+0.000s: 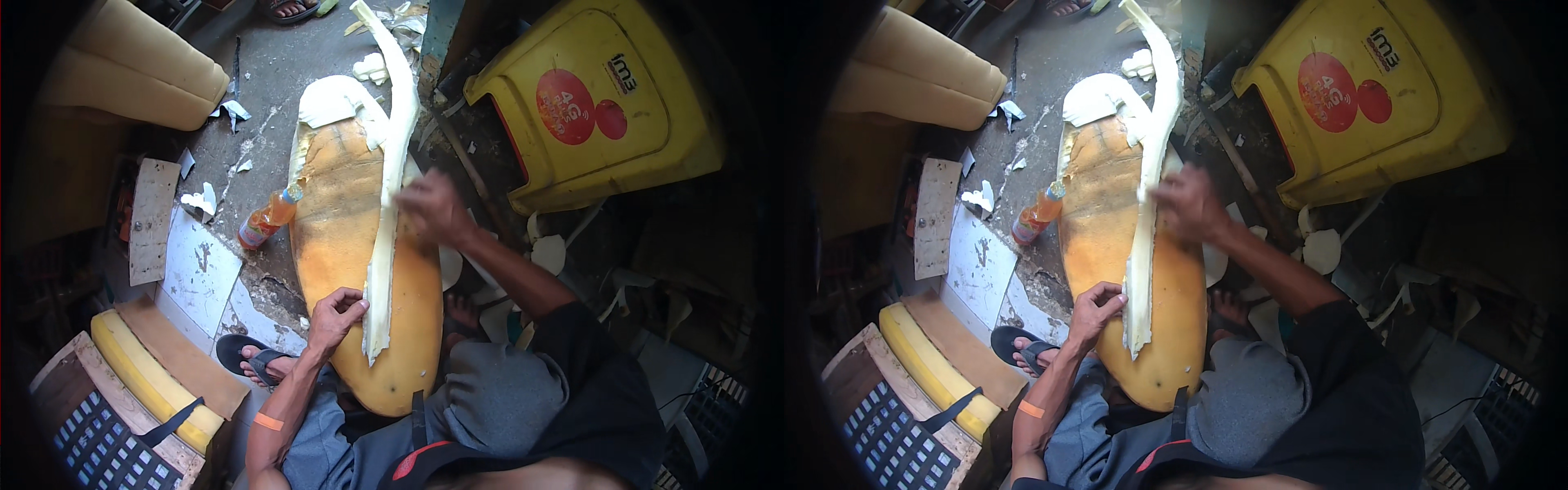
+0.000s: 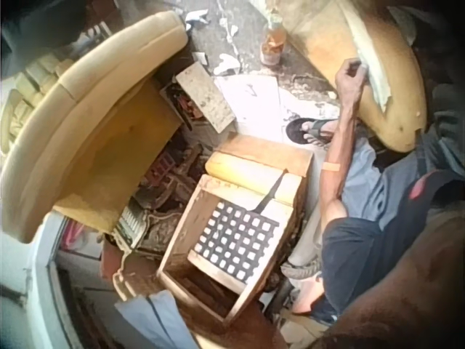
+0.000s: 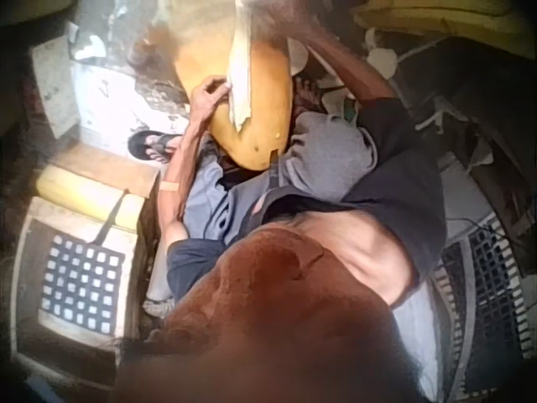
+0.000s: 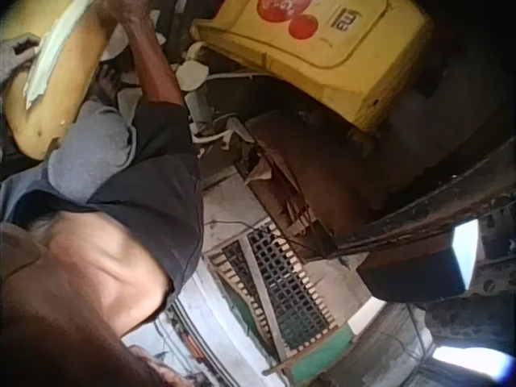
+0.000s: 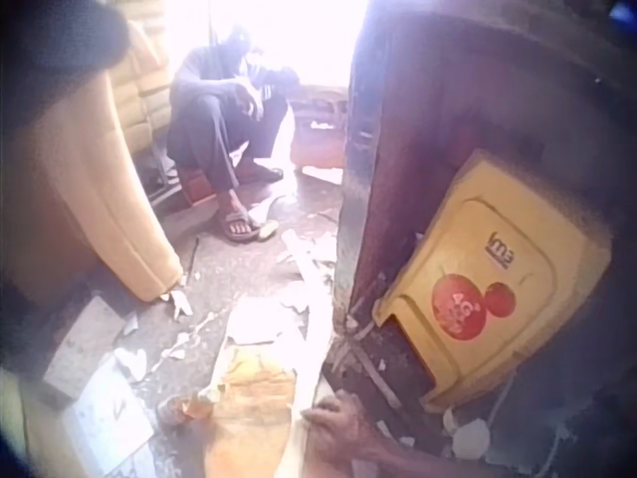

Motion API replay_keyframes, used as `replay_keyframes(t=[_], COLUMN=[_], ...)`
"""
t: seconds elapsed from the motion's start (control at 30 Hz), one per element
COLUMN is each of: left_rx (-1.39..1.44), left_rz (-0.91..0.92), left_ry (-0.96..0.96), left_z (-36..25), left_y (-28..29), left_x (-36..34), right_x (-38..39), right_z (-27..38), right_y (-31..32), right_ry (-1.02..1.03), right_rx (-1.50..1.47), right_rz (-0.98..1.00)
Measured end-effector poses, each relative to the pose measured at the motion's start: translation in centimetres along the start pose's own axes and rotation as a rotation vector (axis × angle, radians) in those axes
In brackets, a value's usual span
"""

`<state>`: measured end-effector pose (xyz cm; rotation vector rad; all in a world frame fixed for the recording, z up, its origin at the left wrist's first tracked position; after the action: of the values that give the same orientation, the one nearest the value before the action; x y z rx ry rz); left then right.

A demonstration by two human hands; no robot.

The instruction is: The person applies glue from a bottle to a large yellow foam cushion and attaches strips of white foam padding to its edges. The person smooths the padding onto the cushion and continues applying glue and padding to different sections.

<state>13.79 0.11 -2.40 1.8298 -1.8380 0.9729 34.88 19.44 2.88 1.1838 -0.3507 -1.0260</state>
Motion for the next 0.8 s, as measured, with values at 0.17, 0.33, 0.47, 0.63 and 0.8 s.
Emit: replay_keyframes(t=[0.17, 0.33, 0.47, 0.63, 0.8], left_rx=[-0.050, -0.058, -0.032, -0.035, -0.040], left_rz=[0.004, 0.003, 0.012, 0.027, 0.021], left_ry=[-0.015, -0.019, -0.013, -0.026, -0.023], left_z=[-0.4, -0.3, 0.2, 0.0, 0.6], left_y=[-0.4, -0.4, -0.1, -0.4, -0.1], left_x=[0.2, 0.2, 0.3, -0.1, -0.2], right_x=[-6.4, -3.7, -0.8, -4.3, -3.1], right_z=[-3.4, 0.3, 3.0, -1.0, 1.2], right_y=[1.0, -1.3, -1.6, -0.1, -2.3], right_ry=[0.037, 0.231, 0.248, 0.071, 0.156], right_rx=[0.181, 0.291, 0.080, 0.198, 0.218], right_rz=[-0.079, 0.114, 0.244, 0.059, 0.239])
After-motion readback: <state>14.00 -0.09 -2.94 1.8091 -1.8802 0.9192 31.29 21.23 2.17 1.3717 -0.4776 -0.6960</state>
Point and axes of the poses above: each hand's wrist, its own x-axis away from the middle knuckle, its own y-axis out of the back of the hand, z = x × y, the point moved 8 cm from there along -x, towards the middle knuckle, and after that the axes turned 15 degrees about x, right-handed, at the moved point
